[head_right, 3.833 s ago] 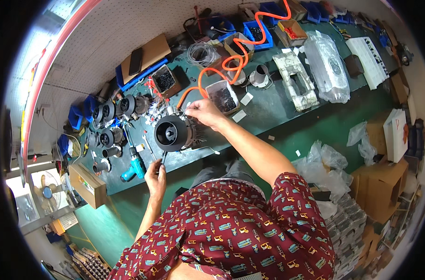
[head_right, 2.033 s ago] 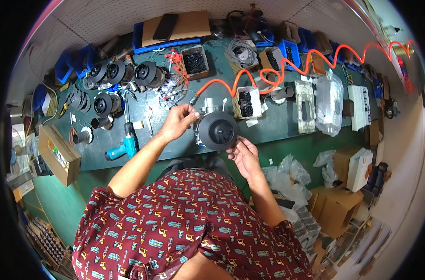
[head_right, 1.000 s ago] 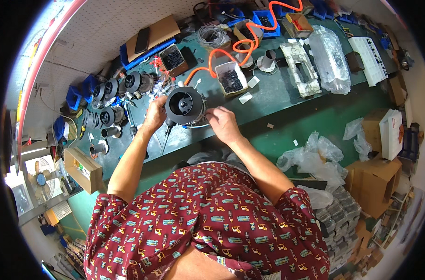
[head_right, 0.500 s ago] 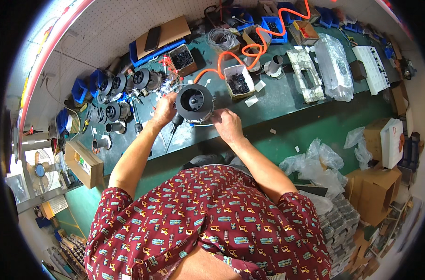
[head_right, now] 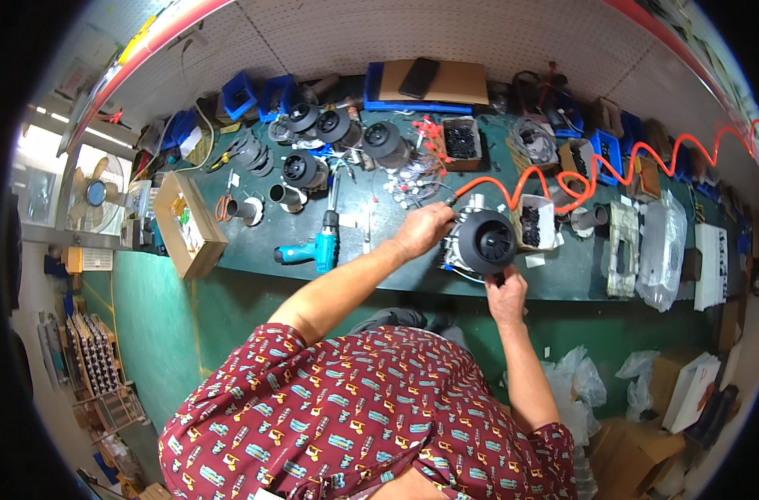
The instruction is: The person assembles a cylindrical electrical component by attaching a fan cover, inserting a wire, and using a cordless drill to secure it. They then use a pneumatic tool to clean the assembly. Finally, they apply adhesive labels to a silver metal housing and place the assembled unit into a plastic bag.
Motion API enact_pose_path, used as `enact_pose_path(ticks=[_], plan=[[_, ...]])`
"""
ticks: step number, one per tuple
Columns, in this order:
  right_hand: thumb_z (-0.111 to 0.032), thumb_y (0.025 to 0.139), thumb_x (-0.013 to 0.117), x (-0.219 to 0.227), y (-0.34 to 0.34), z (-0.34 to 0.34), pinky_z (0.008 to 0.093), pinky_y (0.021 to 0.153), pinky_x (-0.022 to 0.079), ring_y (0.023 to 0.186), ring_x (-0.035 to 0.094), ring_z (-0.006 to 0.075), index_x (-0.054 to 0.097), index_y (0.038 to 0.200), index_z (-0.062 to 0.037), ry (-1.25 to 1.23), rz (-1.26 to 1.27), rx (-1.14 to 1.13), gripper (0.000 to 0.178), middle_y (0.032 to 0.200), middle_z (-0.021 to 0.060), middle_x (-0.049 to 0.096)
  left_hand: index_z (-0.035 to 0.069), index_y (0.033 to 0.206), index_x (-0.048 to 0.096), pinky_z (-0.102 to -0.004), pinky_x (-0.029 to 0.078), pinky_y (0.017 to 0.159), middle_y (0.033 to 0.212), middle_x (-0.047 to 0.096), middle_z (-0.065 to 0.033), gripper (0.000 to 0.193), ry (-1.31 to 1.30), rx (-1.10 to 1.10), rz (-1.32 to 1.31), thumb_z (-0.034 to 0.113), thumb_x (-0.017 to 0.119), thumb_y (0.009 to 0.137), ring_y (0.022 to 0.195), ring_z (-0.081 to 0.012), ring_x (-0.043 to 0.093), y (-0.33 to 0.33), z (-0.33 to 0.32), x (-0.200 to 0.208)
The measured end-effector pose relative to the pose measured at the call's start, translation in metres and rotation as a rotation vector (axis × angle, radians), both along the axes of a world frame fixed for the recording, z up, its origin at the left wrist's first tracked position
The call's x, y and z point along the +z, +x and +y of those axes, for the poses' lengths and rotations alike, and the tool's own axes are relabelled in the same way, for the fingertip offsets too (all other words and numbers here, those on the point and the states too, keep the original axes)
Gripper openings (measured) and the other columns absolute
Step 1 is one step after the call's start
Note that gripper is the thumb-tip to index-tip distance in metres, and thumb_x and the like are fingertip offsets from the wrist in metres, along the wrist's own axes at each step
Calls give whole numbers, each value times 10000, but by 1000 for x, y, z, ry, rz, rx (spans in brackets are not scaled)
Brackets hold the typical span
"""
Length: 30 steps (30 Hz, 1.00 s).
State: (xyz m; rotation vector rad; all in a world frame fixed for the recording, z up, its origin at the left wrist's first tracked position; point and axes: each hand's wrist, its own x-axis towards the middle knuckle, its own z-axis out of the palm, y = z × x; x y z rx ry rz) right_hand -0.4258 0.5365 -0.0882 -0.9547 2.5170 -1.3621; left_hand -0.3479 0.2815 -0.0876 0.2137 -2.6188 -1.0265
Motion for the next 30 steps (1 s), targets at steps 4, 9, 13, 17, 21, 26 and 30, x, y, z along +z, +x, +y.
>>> enact_pose_path(ticks=[4,9,13,17,21,26,30], plan=[[-75,795,786,2,0,-4,427,759,543,821,690,335,673,1042,-8,10,-25,-21,279,914,163,703,88,1223,633,-466,548,878,1103,659,-162,392,67,-36,54,34,691,839,1036,-389,652,24,-6,0],[-138,722,854,-1,-4,1,426,868,516,986,641,347,575,1179,6,46,41,-88,555,1059,173,629,74,1362,562,-488,502,1003,1274,618,-220,621,-82,327,-225,-47,685,765,1201,-425,584,179,-75,-60],[-34,771,831,6,-5,-28,346,898,530,1063,630,209,545,1284,-14,-352,-449,38,588,1164,81,650,38,1477,438,-514,350,1143,1380,522,-197,700,-381,538,-574,-43,639,810,1322,-396,478,285,-111,-88],[-44,835,832,-24,-8,-22,315,958,516,1137,589,137,510,1344,-37,-307,-433,25,602,1231,48,643,84,1499,418,-562,288,1195,1327,537,-163,719,-461,432,-746,-30,622,820,1306,-351,494,293,-130,-109],[4,816,824,-34,-10,-25,317,963,515,1145,589,129,493,1360,-44,-476,-695,2,638,1247,57,641,91,1480,411,-565,297,1188,1256,586,-158,753,-448,326,-850,-19,662,778,1214,-353,560,287,-159,-135],[-28,754,881,9,-3,-30,321,1002,509,1169,602,143,461,1412,-44,-303,-514,-12,781,1288,81,625,71,1415,444,-573,376,1085,1264,595,-193,740,-273,286,-847,54,727,731,1228,-401,550,277,-136,-74],[-73,718,922,-15,0,-35,334,1034,497,1191,600,163,431,1444,-9,-530,-560,-18,879,1314,93,607,56,1265,535,-527,489,900,1051,668,-208,528,-267,319,-734,146,742,788,1031,-430,633,264,-106,25]])
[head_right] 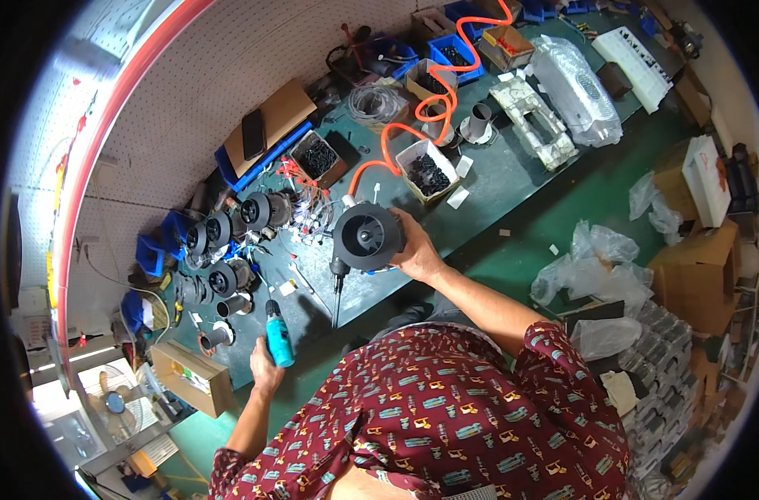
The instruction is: The person assembles a cylindrical electrical component by attaching a fan cover, inserting a wire, and using a cordless drill to secure it. They then use a pneumatic tool to clean the assembly. Finally, they apply adhesive labels to a silver metal housing and place the assembled unit into a plastic bag.
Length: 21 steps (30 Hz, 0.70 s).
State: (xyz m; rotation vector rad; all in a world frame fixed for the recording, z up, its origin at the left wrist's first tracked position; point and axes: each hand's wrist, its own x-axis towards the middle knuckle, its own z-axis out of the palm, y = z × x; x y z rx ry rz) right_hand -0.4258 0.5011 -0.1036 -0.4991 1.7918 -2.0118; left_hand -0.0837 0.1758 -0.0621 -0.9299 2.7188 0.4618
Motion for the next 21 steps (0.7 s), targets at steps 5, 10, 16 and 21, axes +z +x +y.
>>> enact_pose_path(ticks=[5,10,16,21], plan=[[-235,695,954,6,-6,1,372,1039,489,1171,624,269,407,1461,-6,34,136,-22,969,1313,167,592,57,990,638,-409,523,649,774,652,-43,165,40,-173,265,165,703,884,680,-177,631,-66,18,122],[-220,621,928,-1,6,-4,480,1181,372,1419,410,436,403,1467,-42,228,187,-58,1012,1535,240,423,59,1032,736,-380,527,659,867,707,-69,173,95,-359,231,170,751,899,734,-195,657,-179,51,231],[-304,664,929,15,-3,7,504,1161,379,1415,412,453,418,1469,-48,246,176,-54,988,1515,261,437,49,1244,680,-332,569,787,1036,750,-63,487,404,-244,-33,371,813,904,908,-154,680,-292,72,267],[-369,710,907,11,-3,5,522,1151,386,1409,419,457,430,1471,-50,253,205,-57,953,1503,266,447,77,1235,691,-340,558,830,1081,738,-65,447,398,-175,-121,343,819,900,956,-149,657,-319,85,271]])
